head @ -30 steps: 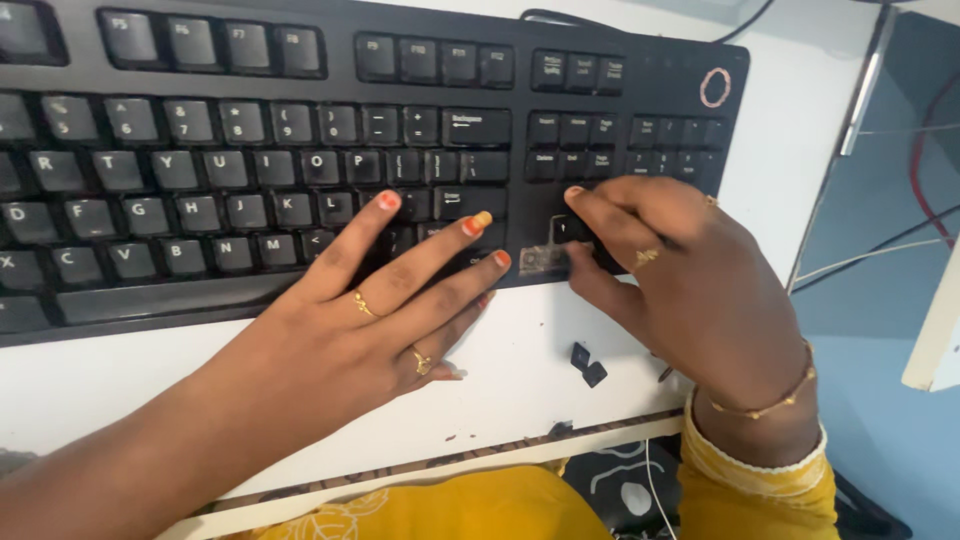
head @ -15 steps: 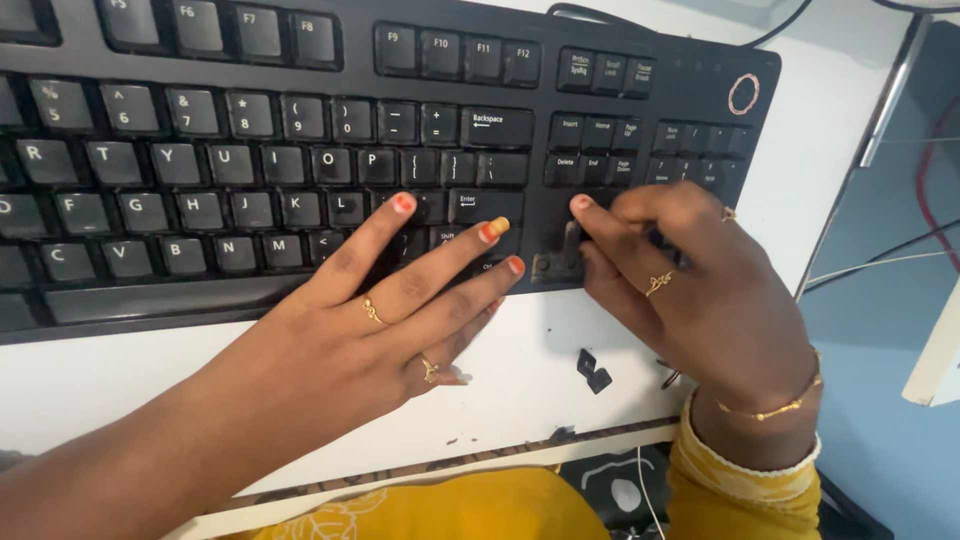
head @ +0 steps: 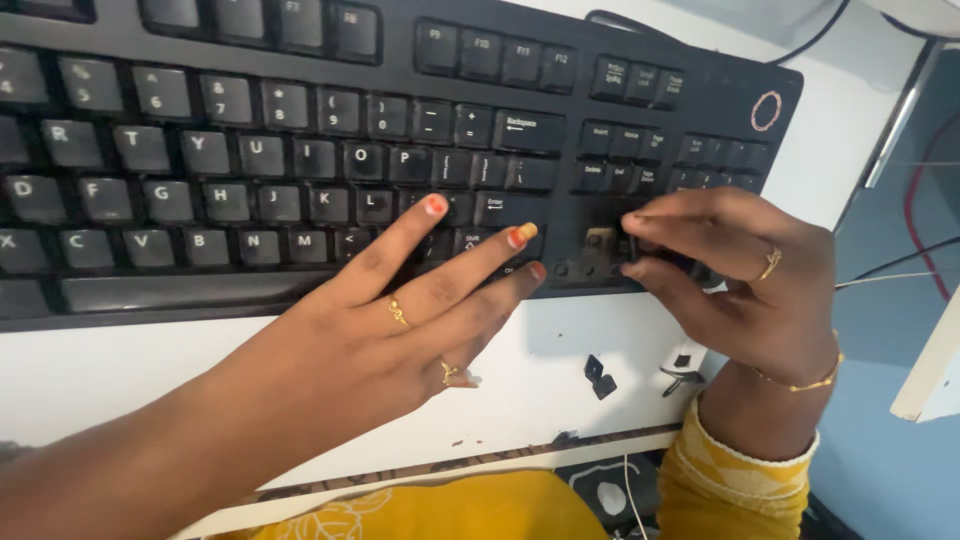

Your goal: The person replaces individual keys on a computer keyboard by hand, pressing them into place one by one on the directional pad and other areas.

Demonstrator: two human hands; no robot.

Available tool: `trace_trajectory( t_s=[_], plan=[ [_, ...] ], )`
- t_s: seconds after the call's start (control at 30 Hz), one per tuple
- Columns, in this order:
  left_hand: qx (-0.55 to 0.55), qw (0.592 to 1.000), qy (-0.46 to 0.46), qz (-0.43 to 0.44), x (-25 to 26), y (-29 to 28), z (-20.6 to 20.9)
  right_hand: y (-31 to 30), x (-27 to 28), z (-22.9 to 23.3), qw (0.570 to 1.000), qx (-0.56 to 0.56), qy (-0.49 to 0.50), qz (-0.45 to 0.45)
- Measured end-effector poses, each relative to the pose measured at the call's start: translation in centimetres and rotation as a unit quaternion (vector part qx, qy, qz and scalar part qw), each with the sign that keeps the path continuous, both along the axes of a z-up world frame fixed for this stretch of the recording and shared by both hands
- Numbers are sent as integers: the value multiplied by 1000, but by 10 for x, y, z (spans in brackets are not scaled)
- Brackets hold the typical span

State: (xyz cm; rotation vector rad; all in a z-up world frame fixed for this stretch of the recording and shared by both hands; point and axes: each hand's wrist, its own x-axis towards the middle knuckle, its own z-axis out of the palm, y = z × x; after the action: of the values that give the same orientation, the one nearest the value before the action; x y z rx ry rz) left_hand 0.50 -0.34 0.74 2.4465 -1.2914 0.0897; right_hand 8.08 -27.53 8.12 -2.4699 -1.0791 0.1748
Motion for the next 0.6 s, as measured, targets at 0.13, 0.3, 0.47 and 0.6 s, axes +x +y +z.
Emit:
trace_trajectory(
  t_s=[0.13,0.3,0.47,0.6],
  plan=[
    [11,999,-31,8,-3,2,-2,11,-10,-1,999,-21,-12,-38],
    [16,1000,-21,-1,-4,3,-5,17,-21,0,997,-54,-45,-29],
    [23,999,-38,4,-4,2,-5,23,-24,2,997,-52,-36,-41],
    [23,999,-44,11,-5,2,-4,25,-28,4,995,-78,-33,-48]
  ],
)
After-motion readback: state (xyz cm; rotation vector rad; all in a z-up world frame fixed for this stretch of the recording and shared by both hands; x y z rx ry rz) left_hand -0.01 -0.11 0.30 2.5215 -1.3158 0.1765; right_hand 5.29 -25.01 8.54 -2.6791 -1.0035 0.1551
